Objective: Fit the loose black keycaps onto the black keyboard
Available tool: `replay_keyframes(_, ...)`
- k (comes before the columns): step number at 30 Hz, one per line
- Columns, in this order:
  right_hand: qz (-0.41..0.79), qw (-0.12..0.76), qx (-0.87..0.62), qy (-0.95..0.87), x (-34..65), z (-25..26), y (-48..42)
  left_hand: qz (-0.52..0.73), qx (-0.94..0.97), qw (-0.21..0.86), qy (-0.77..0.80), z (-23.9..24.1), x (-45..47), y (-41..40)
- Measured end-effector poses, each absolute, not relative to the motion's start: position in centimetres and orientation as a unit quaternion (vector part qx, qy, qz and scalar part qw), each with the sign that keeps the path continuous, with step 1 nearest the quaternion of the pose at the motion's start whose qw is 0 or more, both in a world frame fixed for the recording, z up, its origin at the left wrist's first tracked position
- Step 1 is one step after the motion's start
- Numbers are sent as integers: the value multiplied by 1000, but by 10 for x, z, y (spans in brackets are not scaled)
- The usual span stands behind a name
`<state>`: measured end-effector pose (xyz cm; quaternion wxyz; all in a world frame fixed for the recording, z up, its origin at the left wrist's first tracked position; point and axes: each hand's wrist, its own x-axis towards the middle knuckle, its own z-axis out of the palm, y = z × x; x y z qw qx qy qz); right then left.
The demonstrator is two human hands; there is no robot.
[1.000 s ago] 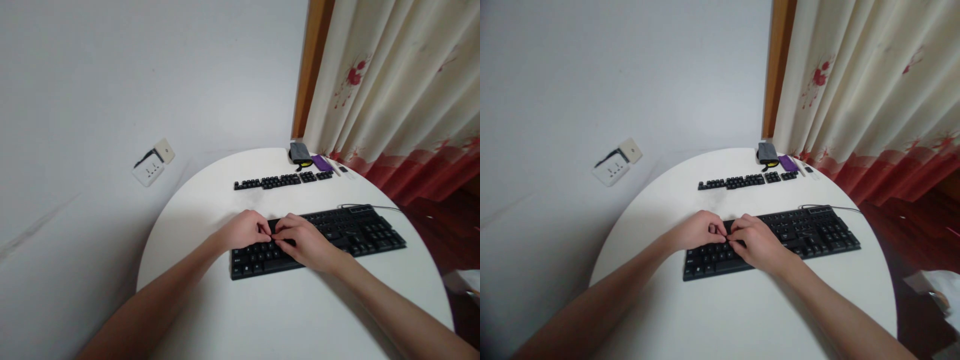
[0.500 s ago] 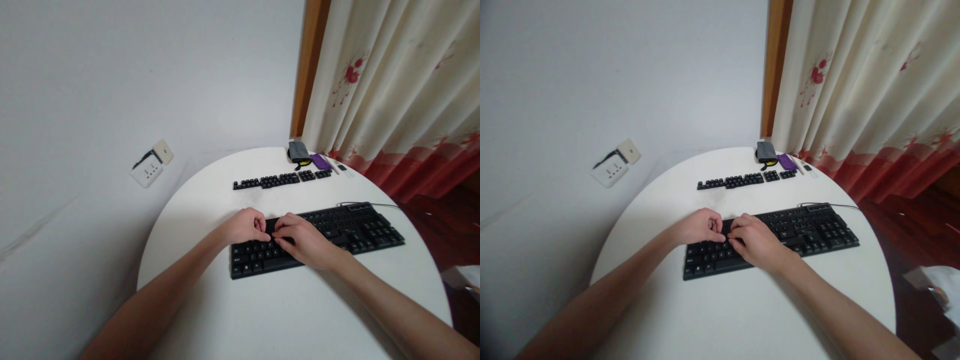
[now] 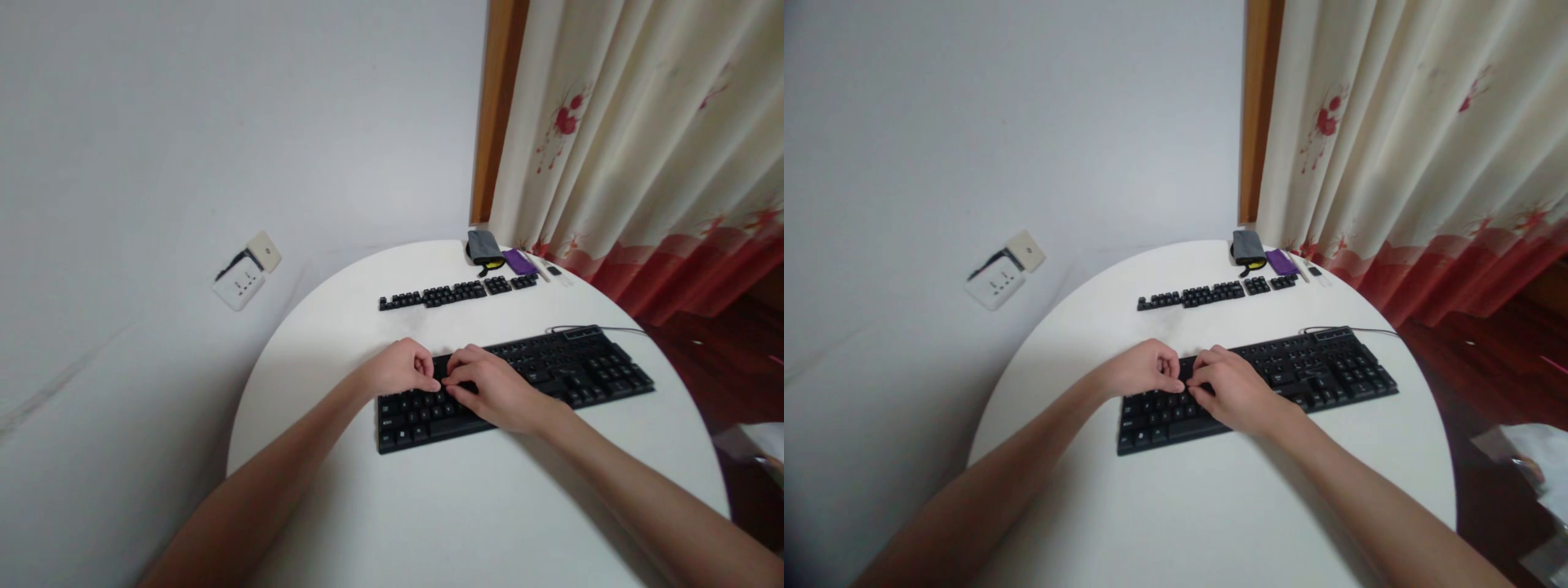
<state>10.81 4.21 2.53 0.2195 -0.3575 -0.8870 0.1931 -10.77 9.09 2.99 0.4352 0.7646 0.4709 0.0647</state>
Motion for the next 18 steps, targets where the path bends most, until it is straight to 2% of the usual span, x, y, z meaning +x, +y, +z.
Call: replay_keyframes(18, 175, 240, -355, -887, 111, 17, 44, 82, 762, 433, 475, 33, -107, 89)
